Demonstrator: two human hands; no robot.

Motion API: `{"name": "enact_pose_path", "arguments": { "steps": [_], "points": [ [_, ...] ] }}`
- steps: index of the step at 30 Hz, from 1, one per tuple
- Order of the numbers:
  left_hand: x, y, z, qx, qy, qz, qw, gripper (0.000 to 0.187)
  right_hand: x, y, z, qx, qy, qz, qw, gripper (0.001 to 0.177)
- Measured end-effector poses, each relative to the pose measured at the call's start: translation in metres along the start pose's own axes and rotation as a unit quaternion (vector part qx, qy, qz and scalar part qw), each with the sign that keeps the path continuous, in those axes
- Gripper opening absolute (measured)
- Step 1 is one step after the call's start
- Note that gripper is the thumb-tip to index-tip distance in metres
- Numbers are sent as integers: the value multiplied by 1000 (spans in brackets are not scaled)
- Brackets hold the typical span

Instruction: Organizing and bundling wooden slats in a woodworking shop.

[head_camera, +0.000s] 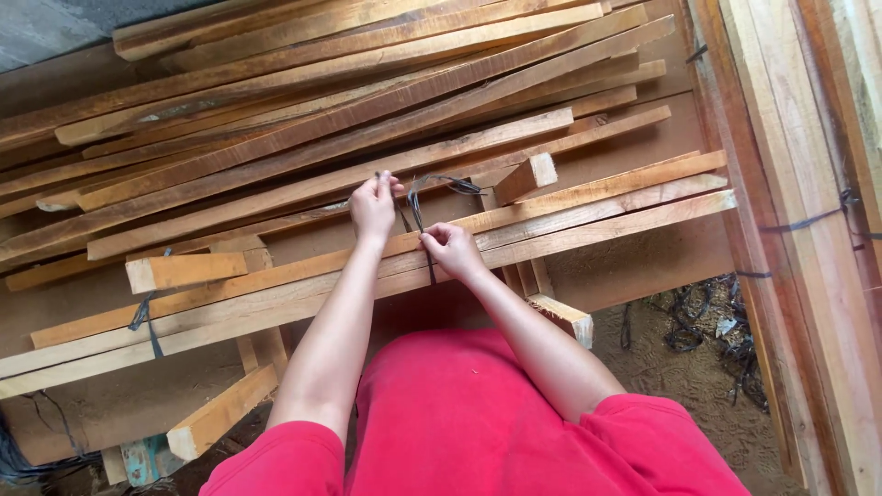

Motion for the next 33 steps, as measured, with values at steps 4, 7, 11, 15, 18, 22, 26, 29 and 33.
{"name": "enact_pose_path", "arguments": {
  "steps": [4,7,11,15,18,22,26,29,33],
  "points": [
    [-42,-29,-6,26,56,-140,988,31,-2,-2,0,-35,-11,-28,999,14],
    [-68,-11,-14,82,50,-231,968,28,-2,1,5,-44,-52,-46,997,16],
    [-84,-14,-3,102,38,-240,965,26,-6,22,0,-130,-38,-41,990,18],
    [-72,-31,-6,55,47,-228,971,32,-6,26,-6,-170,-39,-5,985,21],
    [-60,-34,-2,-21,82,-54,995,30,-5,41,2,-156,-30,-9,987,21],
    [-24,-3,-5,-10,66,10,998,30,-1,37,14,-97,-68,-27,993,20],
    [5,53,-38,-100,88,75,988,24,-7,30,19,18,-75,-10,997,17],
    [4,38,-61,-216,136,84,963,24,-13,35,28,39,-98,-7,994,17],
    [-11,-3,-50,-82,119,-6,990,22,-7,18,28,63,-133,-22,989,16]
  ]
}}
Point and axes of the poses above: each hand's wrist, its own x-axis towards the middle knuckle, its own z-axis out of the back of the hand, y = z × x, the point moved 8 cm from there along x, towards the middle knuckle, and after that the axes turned 12 degrees about z, right-handed, at the moved point
